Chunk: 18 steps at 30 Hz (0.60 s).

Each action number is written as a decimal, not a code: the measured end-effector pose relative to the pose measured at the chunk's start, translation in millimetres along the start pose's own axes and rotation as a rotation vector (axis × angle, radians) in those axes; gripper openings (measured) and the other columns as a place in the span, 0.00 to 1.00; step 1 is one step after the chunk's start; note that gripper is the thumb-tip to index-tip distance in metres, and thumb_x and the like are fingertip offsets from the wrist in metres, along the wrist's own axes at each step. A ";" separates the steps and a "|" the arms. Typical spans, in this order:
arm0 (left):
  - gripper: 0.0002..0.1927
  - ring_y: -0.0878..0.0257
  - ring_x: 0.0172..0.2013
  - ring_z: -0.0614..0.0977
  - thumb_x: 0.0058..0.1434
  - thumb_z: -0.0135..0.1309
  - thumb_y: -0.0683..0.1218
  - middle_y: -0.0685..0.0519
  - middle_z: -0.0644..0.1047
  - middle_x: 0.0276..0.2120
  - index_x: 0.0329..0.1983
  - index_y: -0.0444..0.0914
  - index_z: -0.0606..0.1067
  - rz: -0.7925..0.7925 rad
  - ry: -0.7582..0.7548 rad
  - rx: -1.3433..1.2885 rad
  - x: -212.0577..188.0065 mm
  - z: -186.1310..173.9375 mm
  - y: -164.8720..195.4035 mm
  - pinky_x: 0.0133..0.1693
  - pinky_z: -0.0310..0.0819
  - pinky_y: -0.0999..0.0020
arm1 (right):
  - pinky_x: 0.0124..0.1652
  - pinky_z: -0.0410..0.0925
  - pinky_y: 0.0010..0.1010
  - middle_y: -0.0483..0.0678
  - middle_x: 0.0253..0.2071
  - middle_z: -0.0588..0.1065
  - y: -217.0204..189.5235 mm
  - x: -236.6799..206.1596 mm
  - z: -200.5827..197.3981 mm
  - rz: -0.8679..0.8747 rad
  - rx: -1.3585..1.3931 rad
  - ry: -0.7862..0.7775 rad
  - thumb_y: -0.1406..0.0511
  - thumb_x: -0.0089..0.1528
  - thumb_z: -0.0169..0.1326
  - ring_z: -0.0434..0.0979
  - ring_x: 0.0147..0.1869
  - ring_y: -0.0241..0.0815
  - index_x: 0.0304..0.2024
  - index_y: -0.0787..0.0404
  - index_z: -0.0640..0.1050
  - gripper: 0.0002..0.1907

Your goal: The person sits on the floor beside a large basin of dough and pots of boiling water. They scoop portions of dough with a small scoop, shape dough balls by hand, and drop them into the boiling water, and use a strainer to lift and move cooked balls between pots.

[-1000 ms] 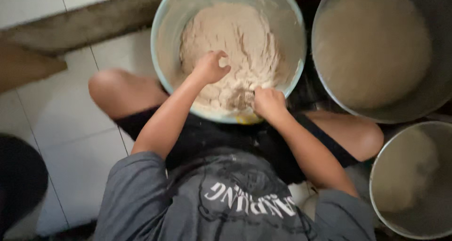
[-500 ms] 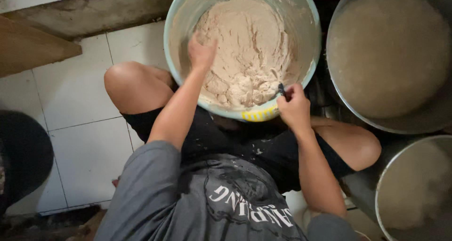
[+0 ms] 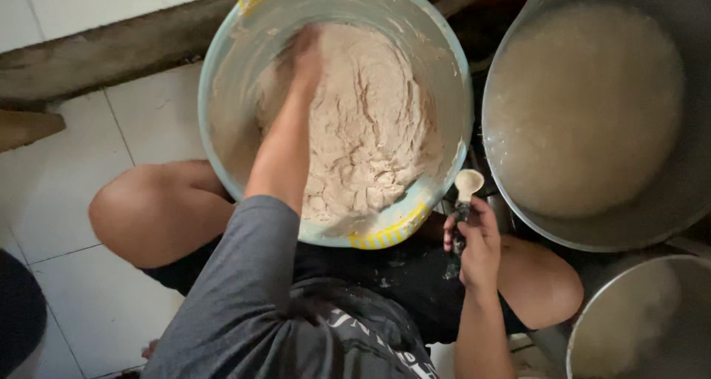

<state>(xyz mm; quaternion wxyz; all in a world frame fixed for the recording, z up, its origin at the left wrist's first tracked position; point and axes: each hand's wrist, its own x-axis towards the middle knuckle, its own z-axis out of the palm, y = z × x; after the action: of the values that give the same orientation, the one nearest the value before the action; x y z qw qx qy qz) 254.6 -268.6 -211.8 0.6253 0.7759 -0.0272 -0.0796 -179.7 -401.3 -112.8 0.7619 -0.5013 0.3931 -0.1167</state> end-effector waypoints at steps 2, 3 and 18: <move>0.36 0.44 0.67 0.65 0.68 0.51 0.61 0.39 0.65 0.67 0.71 0.36 0.62 0.069 -0.222 0.285 -7.0 30.6 2.8 0.67 0.56 0.54 | 0.28 0.68 0.28 0.51 0.37 0.74 -3.8 4.0 5.2 -0.062 0.045 -0.017 0.74 0.66 0.44 0.72 0.31 0.38 0.63 0.61 0.68 0.22; 0.37 0.44 0.68 0.63 0.68 0.50 0.62 0.39 0.64 0.68 0.72 0.37 0.60 0.124 -0.339 0.409 -17.1 46.2 4.6 0.68 0.54 0.53 | 0.28 0.67 0.27 0.50 0.36 0.74 -4.2 6.4 10.0 -0.074 0.023 0.005 0.72 0.67 0.45 0.72 0.31 0.37 0.63 0.60 0.68 0.21; 0.46 0.42 0.78 0.52 0.67 0.57 0.60 0.40 0.55 0.78 0.80 0.41 0.49 0.413 -0.490 0.276 -156.1 8.2 39.6 0.76 0.50 0.51 | 0.35 0.70 0.32 0.50 0.40 0.75 -155.0 -108.4 -108.2 -0.523 -0.490 0.414 0.70 0.72 0.45 0.74 0.35 0.40 0.52 0.66 0.68 0.07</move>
<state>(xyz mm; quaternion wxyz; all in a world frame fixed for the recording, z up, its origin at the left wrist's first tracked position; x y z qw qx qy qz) 101.7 -263.0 -161.0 0.4924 0.7890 -0.3433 -0.1309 -295.6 -485.0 51.7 0.4698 -0.7167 0.4135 -0.3077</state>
